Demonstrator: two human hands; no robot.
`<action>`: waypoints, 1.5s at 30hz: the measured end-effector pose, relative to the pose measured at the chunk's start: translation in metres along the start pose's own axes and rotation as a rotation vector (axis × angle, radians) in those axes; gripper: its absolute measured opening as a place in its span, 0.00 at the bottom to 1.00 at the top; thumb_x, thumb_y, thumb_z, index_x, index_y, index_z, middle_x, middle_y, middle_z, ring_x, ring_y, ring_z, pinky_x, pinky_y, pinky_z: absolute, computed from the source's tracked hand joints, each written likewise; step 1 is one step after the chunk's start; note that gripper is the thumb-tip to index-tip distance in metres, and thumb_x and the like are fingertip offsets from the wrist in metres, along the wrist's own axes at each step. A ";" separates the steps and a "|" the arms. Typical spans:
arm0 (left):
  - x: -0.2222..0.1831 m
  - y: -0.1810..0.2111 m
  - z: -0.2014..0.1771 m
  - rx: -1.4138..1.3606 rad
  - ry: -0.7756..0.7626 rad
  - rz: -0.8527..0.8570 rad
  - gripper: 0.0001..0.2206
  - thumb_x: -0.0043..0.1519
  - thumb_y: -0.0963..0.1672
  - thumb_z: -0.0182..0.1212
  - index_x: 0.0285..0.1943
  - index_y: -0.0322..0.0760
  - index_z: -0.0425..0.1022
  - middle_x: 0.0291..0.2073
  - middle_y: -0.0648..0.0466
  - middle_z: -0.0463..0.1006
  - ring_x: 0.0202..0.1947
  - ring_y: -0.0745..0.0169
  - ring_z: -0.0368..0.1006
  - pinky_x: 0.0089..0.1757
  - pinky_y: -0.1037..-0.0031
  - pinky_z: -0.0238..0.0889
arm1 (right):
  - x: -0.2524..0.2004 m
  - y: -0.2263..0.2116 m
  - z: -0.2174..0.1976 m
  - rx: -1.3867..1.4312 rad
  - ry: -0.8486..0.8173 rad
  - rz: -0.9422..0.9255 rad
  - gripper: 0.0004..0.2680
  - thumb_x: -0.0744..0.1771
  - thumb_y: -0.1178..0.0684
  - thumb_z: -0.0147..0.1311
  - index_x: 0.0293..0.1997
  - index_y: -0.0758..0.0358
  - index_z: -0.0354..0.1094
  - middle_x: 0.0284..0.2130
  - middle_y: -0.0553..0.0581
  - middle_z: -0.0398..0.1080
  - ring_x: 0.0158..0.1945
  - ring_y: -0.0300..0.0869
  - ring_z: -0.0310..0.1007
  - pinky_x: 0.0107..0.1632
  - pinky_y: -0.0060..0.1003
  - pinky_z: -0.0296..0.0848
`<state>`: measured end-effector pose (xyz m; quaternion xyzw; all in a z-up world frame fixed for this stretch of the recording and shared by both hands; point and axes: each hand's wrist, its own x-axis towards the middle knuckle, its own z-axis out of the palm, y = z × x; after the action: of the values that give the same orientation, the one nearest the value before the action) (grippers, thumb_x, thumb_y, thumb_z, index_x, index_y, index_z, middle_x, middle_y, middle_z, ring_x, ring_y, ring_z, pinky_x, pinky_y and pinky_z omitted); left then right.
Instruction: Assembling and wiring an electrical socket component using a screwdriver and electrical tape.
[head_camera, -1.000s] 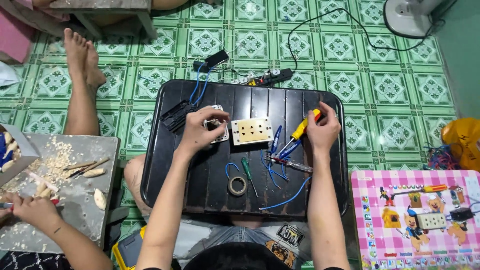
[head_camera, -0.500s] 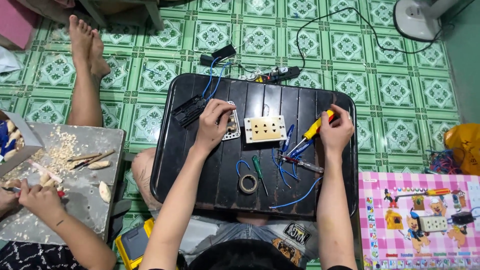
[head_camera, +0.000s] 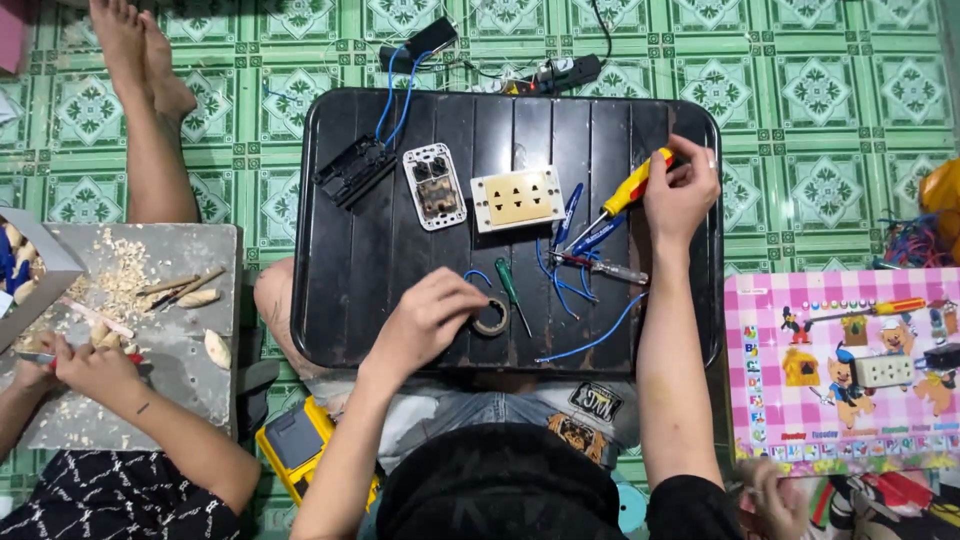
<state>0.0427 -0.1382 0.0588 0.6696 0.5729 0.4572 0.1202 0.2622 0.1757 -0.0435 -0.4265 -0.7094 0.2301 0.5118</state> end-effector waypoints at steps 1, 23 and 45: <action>-0.003 0.003 0.002 0.001 -0.002 -0.002 0.09 0.55 0.33 0.67 0.38 0.37 0.82 0.34 0.51 0.82 0.37 0.49 0.78 0.40 0.64 0.74 | 0.000 0.000 0.000 0.001 -0.001 0.002 0.09 0.66 0.65 0.63 0.51 0.69 0.76 0.40 0.62 0.73 0.25 0.40 0.72 0.28 0.28 0.68; -0.029 0.010 0.022 0.313 -0.115 -0.116 0.34 0.47 0.45 0.78 0.65 0.40 0.72 0.52 0.50 0.75 0.52 0.50 0.72 0.47 0.64 0.68 | -0.005 0.003 0.007 0.043 0.061 -0.025 0.08 0.64 0.64 0.64 0.46 0.65 0.78 0.38 0.58 0.71 0.25 0.40 0.71 0.27 0.26 0.70; -0.023 0.006 0.036 0.520 -0.025 0.012 0.21 0.51 0.52 0.74 0.50 0.41 0.80 0.41 0.56 0.78 0.42 0.55 0.71 0.39 0.65 0.61 | -0.002 -0.001 0.009 0.048 0.075 -0.011 0.09 0.62 0.63 0.63 0.43 0.60 0.79 0.35 0.57 0.73 0.23 0.45 0.73 0.26 0.32 0.69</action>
<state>0.0759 -0.1473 0.0318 0.6872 0.6655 0.2868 -0.0516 0.2538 0.1741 -0.0470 -0.4184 -0.6863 0.2283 0.5494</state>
